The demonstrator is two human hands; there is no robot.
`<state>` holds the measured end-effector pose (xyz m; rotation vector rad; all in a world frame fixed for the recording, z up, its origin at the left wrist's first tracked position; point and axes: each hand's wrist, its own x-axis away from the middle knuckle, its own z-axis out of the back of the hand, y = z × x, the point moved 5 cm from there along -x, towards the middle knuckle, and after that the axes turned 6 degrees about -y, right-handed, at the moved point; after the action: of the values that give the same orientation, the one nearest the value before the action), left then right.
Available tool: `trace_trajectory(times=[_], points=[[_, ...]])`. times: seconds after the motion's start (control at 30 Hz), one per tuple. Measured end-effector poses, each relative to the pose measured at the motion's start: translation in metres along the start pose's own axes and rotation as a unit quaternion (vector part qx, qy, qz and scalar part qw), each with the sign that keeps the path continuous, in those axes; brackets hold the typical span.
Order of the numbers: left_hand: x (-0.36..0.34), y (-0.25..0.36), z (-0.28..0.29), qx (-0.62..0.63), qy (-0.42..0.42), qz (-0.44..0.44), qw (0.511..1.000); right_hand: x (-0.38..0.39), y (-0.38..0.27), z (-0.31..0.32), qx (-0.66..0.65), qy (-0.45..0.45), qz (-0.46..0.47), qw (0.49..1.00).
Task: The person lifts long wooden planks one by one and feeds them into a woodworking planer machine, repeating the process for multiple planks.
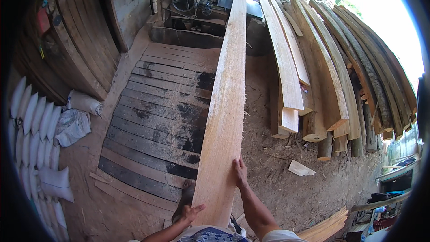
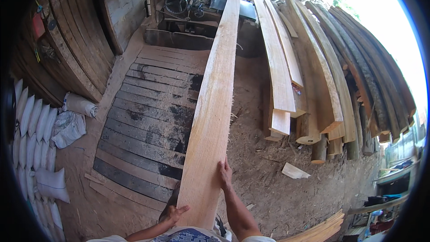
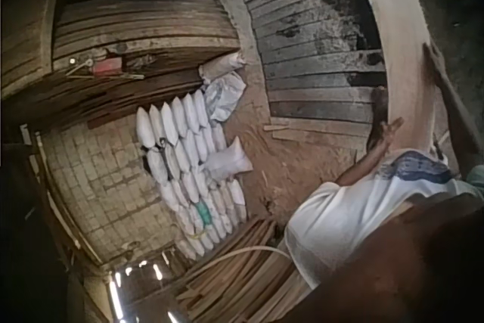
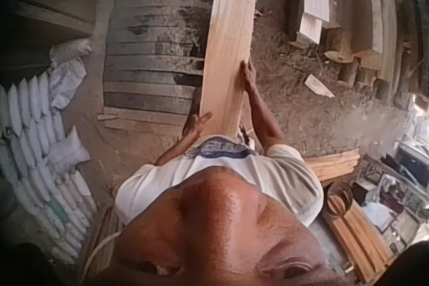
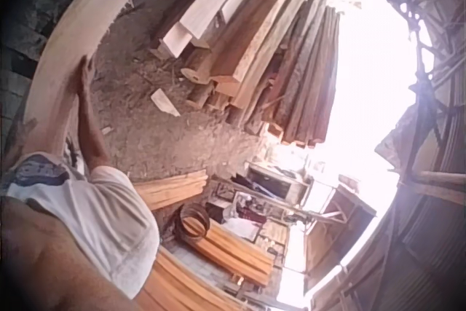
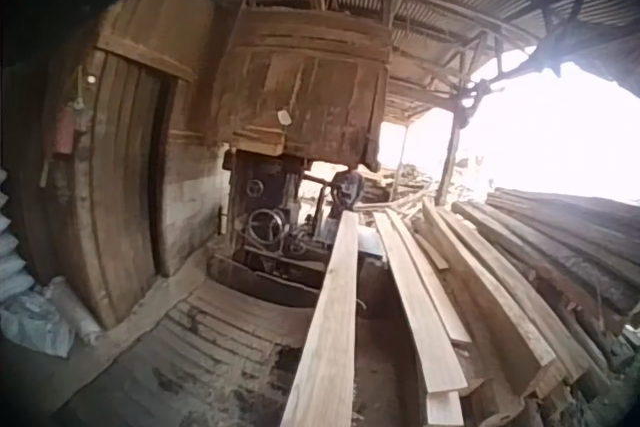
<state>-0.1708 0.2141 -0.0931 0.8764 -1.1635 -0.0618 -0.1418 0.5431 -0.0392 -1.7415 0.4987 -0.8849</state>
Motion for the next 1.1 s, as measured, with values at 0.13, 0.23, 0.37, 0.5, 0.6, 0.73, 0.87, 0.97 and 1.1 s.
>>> trace_trajectory(times=[0.13, 0.23, 0.37, 0.5, 0.6, 0.73, 0.87, 0.97, 1.1], points=[[-0.053, 0.045, 0.001, -0.009, 0.017, -0.016, 1.000, -0.070, -0.018, 0.006, -0.006, 0.017, -0.027, 0.999], [-0.087, 0.100, 0.003, 0.007, 0.017, -0.026, 0.999, -0.124, -0.028, 0.015, 0.015, 0.029, -0.032, 0.999], [-0.152, 0.153, 0.002, 0.010, -0.001, -0.024, 1.000, -0.212, -0.051, 0.019, 0.030, 0.025, -0.015, 0.999], [-0.176, 0.260, 0.015, 0.033, 0.013, -0.016, 0.999, -0.292, -0.077, 0.026, 0.023, 0.034, -0.027, 0.999], [-0.200, 0.326, 0.020, 0.002, -0.017, 0.027, 0.999, -0.348, -0.100, 0.026, 0.024, 0.021, -0.015, 0.999], [-0.251, 0.387, 0.017, 0.052, -0.035, 0.002, 0.998, -0.419, -0.127, 0.030, 0.028, 0.012, -0.006, 1.000], [-0.298, 0.452, 0.018, 0.093, -0.027, -0.056, 0.994, -0.487, -0.150, 0.035, 0.038, 0.017, -0.010, 0.999], [-0.330, 0.488, 0.023, 0.057, -0.007, -0.027, 0.998, -0.538, -0.165, 0.036, 0.040, 0.016, -0.016, 0.999], [-0.374, 0.538, 0.025, 0.041, -0.014, 0.002, 0.999, -0.600, -0.182, 0.042, 0.038, 0.021, -0.026, 0.999]])
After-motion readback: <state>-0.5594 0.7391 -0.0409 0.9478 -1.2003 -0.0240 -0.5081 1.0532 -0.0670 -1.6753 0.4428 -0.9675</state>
